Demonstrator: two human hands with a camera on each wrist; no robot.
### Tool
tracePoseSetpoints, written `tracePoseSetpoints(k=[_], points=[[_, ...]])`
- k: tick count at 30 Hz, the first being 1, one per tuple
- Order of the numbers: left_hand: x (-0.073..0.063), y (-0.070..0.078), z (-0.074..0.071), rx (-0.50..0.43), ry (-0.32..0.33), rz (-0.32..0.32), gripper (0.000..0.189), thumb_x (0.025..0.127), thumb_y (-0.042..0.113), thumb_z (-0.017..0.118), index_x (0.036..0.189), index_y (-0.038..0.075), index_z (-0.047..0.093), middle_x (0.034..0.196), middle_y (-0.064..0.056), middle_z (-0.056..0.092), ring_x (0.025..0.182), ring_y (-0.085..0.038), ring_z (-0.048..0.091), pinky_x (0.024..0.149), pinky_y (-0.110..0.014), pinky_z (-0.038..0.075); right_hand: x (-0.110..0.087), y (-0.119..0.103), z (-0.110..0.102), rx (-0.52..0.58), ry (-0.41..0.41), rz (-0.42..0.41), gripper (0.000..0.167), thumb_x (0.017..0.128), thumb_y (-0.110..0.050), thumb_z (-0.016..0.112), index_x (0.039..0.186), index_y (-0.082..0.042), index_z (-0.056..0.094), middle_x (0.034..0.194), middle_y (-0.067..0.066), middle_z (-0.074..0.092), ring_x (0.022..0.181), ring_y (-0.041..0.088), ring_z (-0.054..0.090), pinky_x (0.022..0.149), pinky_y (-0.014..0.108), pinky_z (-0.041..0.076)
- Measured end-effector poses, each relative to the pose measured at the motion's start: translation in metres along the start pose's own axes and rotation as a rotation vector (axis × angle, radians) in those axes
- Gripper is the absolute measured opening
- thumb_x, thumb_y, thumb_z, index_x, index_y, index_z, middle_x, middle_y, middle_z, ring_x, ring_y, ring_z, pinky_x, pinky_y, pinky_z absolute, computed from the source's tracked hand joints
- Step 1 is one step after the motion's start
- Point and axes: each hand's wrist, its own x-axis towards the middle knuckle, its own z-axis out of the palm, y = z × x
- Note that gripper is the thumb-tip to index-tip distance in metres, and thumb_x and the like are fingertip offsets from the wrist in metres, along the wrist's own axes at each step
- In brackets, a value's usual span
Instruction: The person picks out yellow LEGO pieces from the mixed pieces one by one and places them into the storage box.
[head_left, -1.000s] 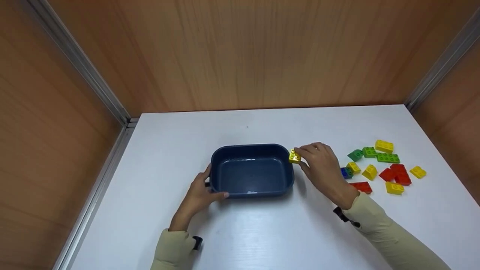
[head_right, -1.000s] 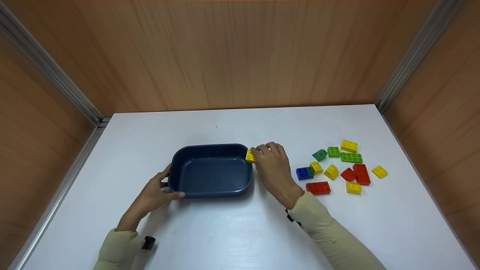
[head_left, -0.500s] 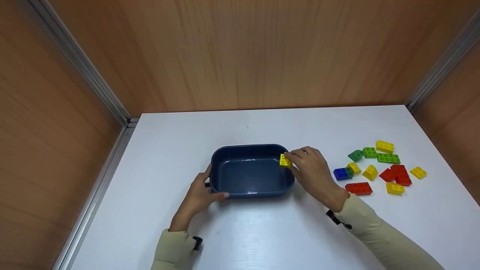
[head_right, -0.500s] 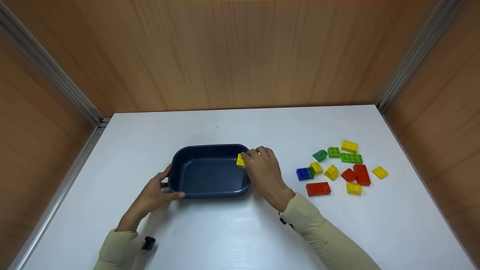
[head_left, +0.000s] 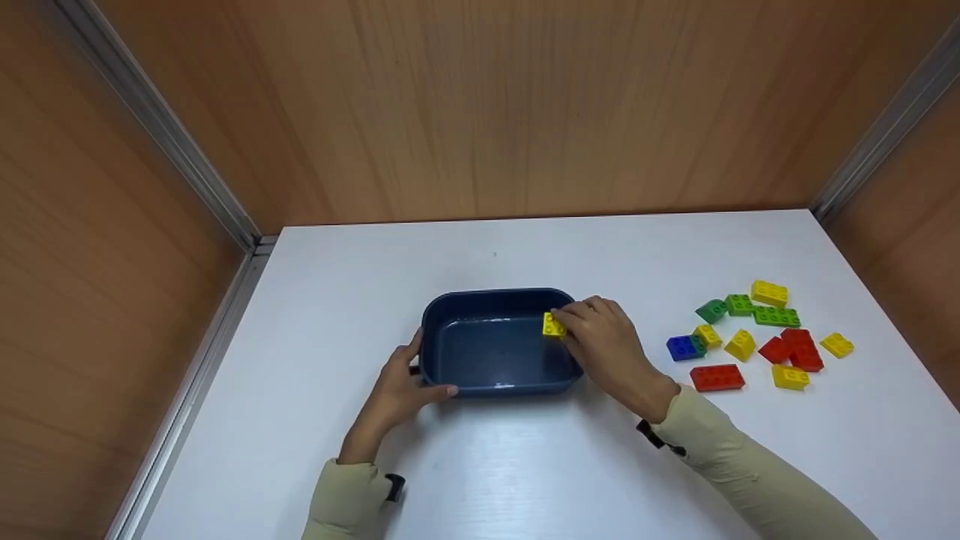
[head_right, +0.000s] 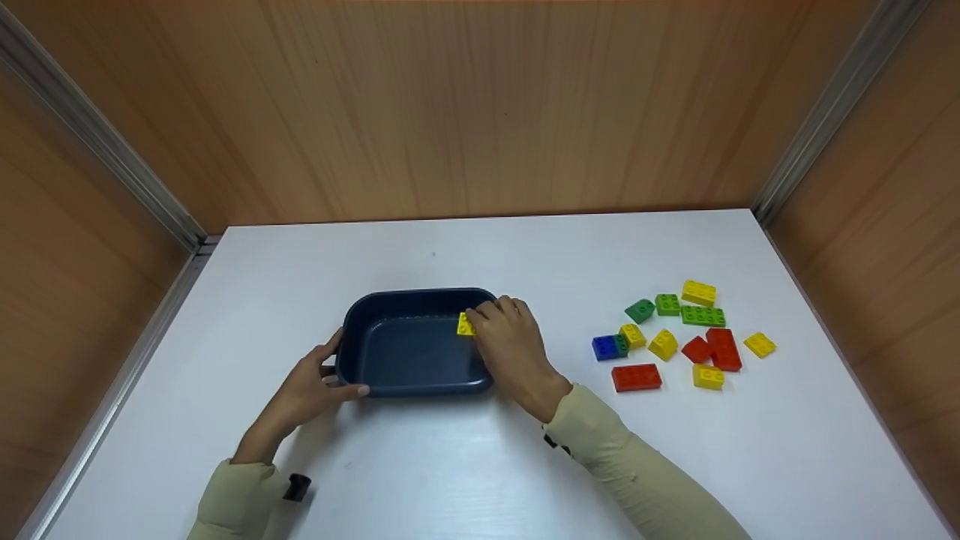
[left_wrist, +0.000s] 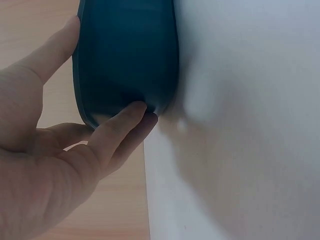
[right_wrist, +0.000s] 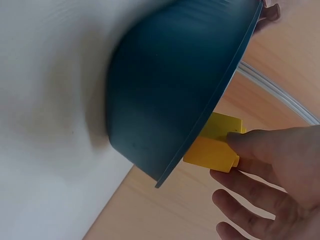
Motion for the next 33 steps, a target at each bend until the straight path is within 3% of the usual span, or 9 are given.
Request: tracePoseSetpoints(k=[7,33], points=[[-0.002,0.0,-0.001,0.011,0.0,0.034,0.114,0.08,0.021,0.095,0.167,0.003,0.025,0.157,-0.031,0.042,0.149,-0.049,0.039,0.119,-0.063,0.039,0.006,-0.007,0.004,0.02,0.001,-0.032,0.032,0.093,-0.006,0.081,0.125,-0.004,0.077,0.118,0.008,0.076,0.11,0.03,0.066,0.106,0.046,0.053],[-0.001,0.0,-0.001,0.011,-0.002,0.009,0.112,0.082,0.021,0.094,0.168,0.005,0.024,0.162,-0.031,0.038,0.152,-0.048,0.034,0.12,-0.064,0.037,0.028,-0.026,0.013,0.031,-0.078,-0.076,0.032,0.093,-0.006,0.08,0.125,-0.005,0.077,0.118,0.009,0.077,0.106,0.029,0.068,0.099,0.046,0.057]])
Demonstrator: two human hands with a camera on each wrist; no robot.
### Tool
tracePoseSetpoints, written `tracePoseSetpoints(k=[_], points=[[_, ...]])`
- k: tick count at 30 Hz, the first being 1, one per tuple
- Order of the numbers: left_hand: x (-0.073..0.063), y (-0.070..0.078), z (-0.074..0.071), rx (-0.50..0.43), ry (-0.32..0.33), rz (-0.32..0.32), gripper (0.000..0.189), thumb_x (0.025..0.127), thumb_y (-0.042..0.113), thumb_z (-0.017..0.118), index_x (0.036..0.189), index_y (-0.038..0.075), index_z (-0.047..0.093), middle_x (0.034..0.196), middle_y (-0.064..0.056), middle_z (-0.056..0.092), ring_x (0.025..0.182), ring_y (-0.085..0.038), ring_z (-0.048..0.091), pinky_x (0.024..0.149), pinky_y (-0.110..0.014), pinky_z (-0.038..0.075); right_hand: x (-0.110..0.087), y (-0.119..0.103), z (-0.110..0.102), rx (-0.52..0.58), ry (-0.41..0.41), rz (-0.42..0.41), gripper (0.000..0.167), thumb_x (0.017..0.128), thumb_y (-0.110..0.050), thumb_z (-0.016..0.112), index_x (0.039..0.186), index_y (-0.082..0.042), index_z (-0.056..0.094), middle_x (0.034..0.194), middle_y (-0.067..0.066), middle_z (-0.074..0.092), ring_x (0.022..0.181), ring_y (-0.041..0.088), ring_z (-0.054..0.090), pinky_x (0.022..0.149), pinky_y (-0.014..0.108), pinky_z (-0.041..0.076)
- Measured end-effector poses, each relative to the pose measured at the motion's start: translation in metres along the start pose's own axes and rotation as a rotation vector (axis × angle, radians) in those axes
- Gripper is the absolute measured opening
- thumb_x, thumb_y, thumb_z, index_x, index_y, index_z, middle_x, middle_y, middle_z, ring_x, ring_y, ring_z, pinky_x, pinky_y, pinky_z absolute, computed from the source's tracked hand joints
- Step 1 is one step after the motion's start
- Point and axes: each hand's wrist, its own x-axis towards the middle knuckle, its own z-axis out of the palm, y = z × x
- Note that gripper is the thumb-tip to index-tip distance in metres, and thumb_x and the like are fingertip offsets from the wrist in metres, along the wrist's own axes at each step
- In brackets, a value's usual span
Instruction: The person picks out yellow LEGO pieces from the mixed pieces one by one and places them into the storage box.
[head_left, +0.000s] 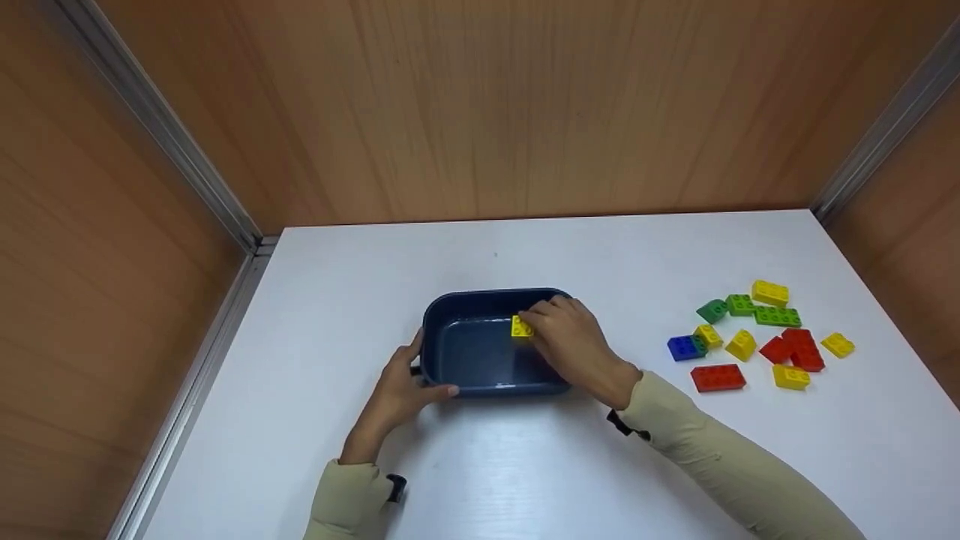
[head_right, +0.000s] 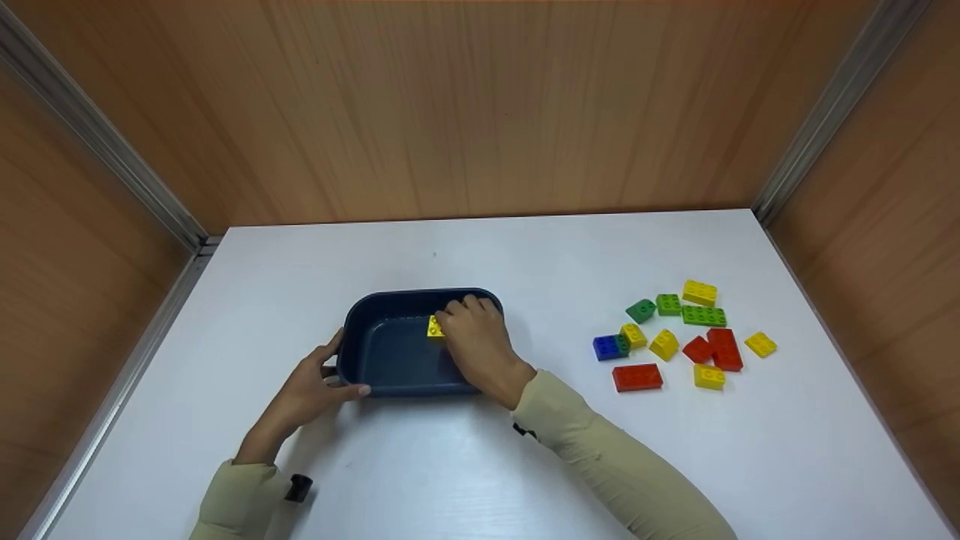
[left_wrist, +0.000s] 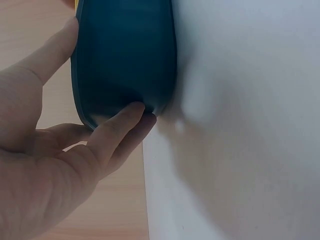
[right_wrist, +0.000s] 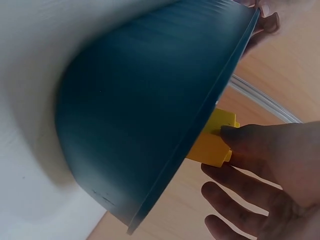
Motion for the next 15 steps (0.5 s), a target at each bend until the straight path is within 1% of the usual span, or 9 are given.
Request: tracePoseSetpoints(k=[5,11,15], points=[[-0.001,0.001,0.0,0.001,-0.002,0.005,0.112,0.082,0.021,0.094,0.168,0.005,0.024,0.161,-0.031,0.038,0.153,-0.048,0.034,0.12,-0.064,0.036,0.005,-0.001,0.001,0.014,-0.003,-0.007,0.03,0.095,-0.006,0.08,0.124,-0.005,0.077,0.116,0.009,0.077,0.104,0.027,0.069,0.096,0.045,0.058],[-0.002,0.001,-0.001,0.005,-0.004,-0.007,0.112,0.082,0.021,0.094,0.168,0.005,0.023,0.162,-0.031,0.037,0.153,-0.048,0.033,0.121,-0.063,0.036,0.01,-0.002,0.001,0.019,-0.005,-0.029,0.026,0.096,-0.005,0.078,0.121,-0.003,0.078,0.112,0.01,0.078,0.099,0.028,0.07,0.091,0.044,0.059],[-0.001,0.001,0.0,0.01,0.001,-0.009,0.112,0.082,0.02,0.094,0.168,0.005,0.024,0.162,-0.031,0.037,0.153,-0.048,0.034,0.121,-0.063,0.036,0.014,-0.003,0.001,0.018,-0.013,-0.033,0.025,0.095,-0.004,0.078,0.12,-0.003,0.079,0.111,0.01,0.078,0.1,0.029,0.07,0.092,0.045,0.059]])
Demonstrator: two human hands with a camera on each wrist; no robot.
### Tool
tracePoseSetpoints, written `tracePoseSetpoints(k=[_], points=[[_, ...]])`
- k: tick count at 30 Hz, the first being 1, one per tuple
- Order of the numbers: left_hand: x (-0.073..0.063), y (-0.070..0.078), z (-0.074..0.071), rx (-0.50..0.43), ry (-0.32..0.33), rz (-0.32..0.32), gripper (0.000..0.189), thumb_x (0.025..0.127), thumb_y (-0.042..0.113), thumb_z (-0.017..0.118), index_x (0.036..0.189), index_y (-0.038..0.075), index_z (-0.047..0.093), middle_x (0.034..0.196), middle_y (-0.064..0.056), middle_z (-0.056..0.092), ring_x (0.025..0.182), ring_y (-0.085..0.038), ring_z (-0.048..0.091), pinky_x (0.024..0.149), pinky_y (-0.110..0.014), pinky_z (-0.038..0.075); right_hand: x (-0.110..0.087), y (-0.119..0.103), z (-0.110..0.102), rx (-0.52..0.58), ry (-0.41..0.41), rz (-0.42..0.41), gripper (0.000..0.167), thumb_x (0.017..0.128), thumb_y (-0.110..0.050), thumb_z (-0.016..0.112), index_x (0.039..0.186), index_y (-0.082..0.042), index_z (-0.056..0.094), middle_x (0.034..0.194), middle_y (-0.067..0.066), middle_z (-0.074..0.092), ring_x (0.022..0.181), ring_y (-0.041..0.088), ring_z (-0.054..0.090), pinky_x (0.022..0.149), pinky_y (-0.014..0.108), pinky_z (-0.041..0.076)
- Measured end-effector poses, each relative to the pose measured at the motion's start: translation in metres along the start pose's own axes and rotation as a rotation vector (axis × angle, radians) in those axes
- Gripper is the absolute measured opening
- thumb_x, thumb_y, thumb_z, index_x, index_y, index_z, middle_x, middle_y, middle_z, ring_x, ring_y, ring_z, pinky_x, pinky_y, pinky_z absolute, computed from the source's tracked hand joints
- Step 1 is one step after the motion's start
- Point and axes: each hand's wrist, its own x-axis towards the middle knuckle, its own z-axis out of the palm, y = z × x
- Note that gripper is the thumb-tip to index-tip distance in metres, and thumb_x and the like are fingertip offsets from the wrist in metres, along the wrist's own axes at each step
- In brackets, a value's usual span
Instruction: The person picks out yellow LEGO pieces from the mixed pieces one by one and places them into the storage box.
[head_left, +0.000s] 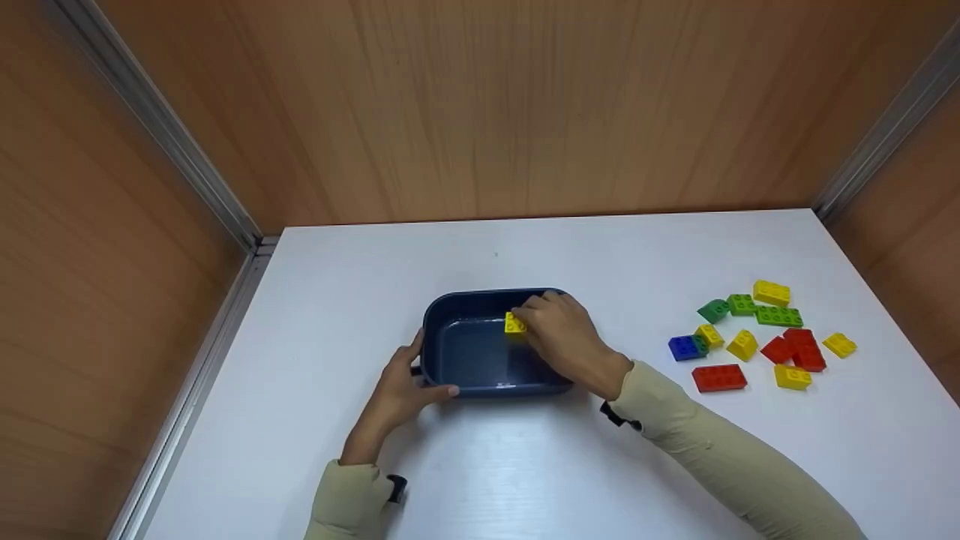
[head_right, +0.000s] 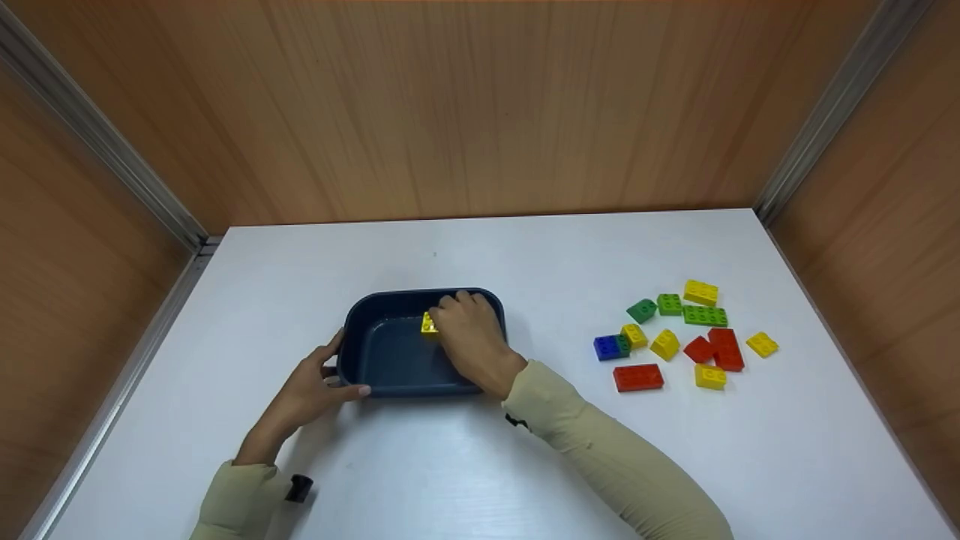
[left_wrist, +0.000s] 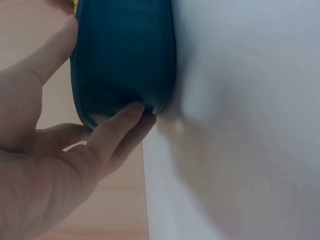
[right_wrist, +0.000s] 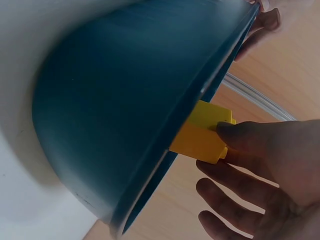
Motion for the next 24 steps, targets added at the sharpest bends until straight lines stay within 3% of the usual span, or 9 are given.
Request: tracePoseSetpoints(k=[6,13,24], points=[[0.001,0.001,0.001,-0.017,0.008,-0.006,0.112,0.081,0.019,0.094,0.168,0.005,0.025,0.161,-0.029,0.04,0.152,-0.046,0.036,0.12,-0.062,0.038,0.008,-0.004,-0.002,-0.019,-0.061,0.026,0.025,0.097,-0.006,0.077,0.121,-0.005,0.079,0.113,0.009,0.078,0.102,0.03,0.071,0.096,0.047,0.059],[-0.001,0.0,0.0,-0.021,-0.001,0.002,0.112,0.082,0.019,0.094,0.168,0.006,0.024,0.16,-0.029,0.041,0.151,-0.047,0.037,0.12,-0.062,0.037,0.016,-0.008,0.0,-0.036,-0.118,0.027,0.025,0.096,-0.008,0.078,0.121,-0.005,0.08,0.112,0.01,0.078,0.101,0.03,0.072,0.092,0.045,0.061],[0.0,-0.002,0.001,-0.036,0.001,0.01,0.11,0.083,0.018,0.093,0.168,0.005,0.024,0.161,-0.028,0.04,0.151,-0.047,0.036,0.121,-0.063,0.036,0.03,-0.008,0.001,-0.043,-0.132,-0.018,0.02,0.094,0.001,0.075,0.111,-0.005,0.083,0.102,0.011,0.08,0.091,0.027,0.073,0.083,0.044,0.063]])
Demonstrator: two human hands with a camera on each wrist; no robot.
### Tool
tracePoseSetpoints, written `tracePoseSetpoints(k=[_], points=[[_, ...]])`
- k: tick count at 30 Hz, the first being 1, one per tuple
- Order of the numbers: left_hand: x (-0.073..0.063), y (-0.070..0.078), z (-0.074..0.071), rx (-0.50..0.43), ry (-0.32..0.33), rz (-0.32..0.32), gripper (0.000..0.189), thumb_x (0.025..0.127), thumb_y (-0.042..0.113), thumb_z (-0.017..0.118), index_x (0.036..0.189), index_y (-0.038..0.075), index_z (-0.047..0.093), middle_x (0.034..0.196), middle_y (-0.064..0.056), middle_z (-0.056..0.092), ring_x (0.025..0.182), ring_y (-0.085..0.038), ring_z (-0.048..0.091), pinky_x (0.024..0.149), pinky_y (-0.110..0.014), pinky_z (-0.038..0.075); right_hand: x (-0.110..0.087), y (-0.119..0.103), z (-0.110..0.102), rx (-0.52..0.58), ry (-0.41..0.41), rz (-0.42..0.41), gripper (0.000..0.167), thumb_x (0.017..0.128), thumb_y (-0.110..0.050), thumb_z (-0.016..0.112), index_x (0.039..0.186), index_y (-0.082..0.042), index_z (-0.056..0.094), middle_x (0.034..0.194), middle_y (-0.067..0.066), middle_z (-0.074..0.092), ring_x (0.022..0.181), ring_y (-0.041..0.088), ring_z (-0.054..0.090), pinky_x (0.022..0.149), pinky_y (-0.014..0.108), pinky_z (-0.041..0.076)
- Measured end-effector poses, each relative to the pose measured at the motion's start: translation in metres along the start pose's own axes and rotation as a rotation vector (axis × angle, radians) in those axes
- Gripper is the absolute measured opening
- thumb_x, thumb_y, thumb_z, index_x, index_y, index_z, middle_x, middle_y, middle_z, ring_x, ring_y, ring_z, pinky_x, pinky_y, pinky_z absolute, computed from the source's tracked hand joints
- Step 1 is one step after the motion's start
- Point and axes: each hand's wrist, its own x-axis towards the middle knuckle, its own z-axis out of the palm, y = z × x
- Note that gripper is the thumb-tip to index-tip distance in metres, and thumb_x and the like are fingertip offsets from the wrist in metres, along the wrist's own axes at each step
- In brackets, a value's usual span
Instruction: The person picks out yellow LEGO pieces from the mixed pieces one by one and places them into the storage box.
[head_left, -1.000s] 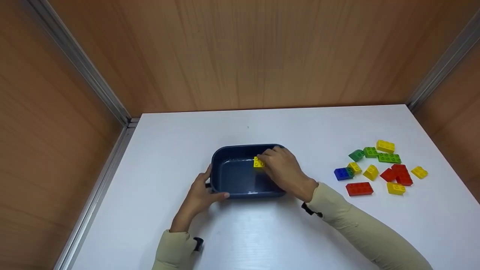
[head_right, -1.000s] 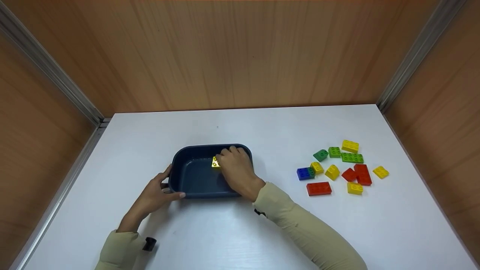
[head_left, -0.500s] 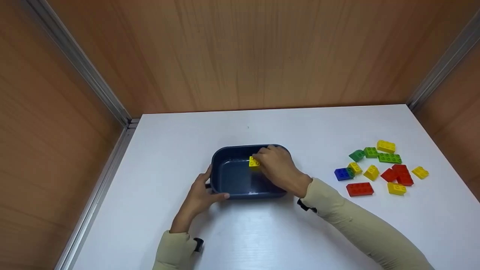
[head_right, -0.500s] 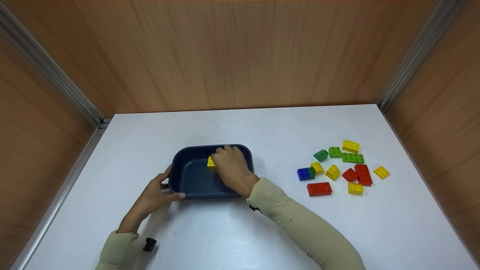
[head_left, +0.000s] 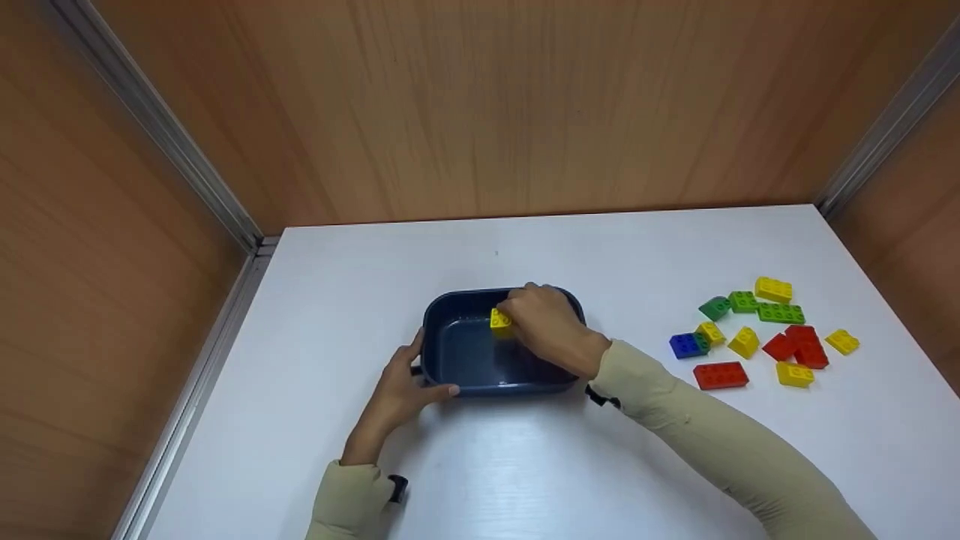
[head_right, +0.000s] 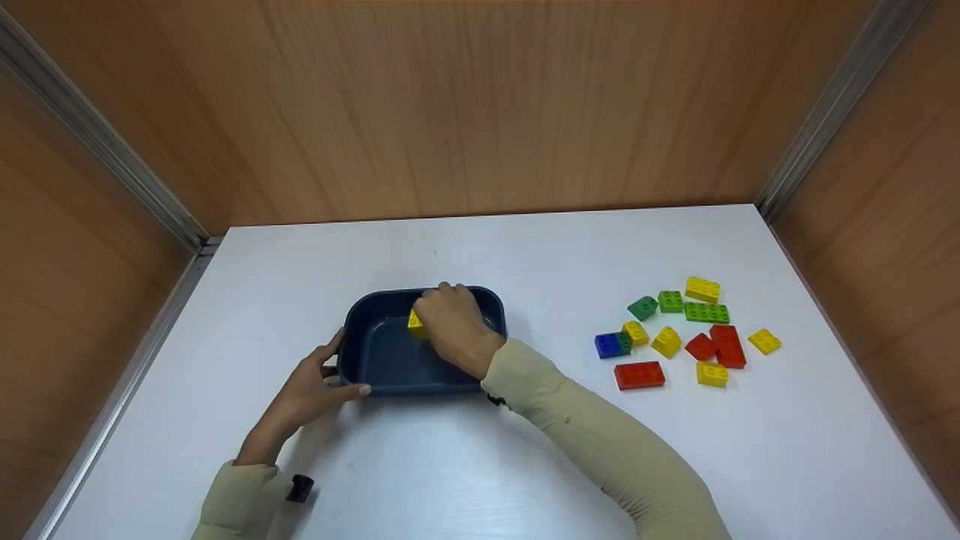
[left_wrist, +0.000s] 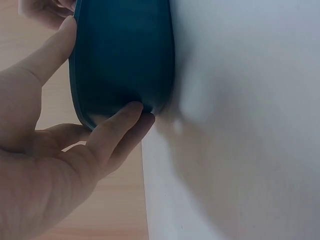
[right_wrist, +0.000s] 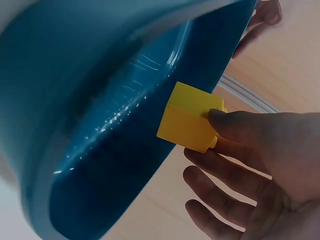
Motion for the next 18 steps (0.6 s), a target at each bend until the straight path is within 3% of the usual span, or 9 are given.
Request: tracePoseSetpoints(k=[18], points=[[0.001,-0.001,0.001,-0.009,0.003,-0.01,0.111,0.083,0.018,0.093,0.169,0.009,0.023,0.161,-0.028,0.04,0.151,-0.048,0.038,0.12,-0.063,0.037,0.019,-0.004,0.002,0.015,-0.078,-0.042,0.018,0.094,-0.001,0.077,0.111,-0.003,0.082,0.103,0.011,0.08,0.092,0.03,0.073,0.085,0.047,0.062]])
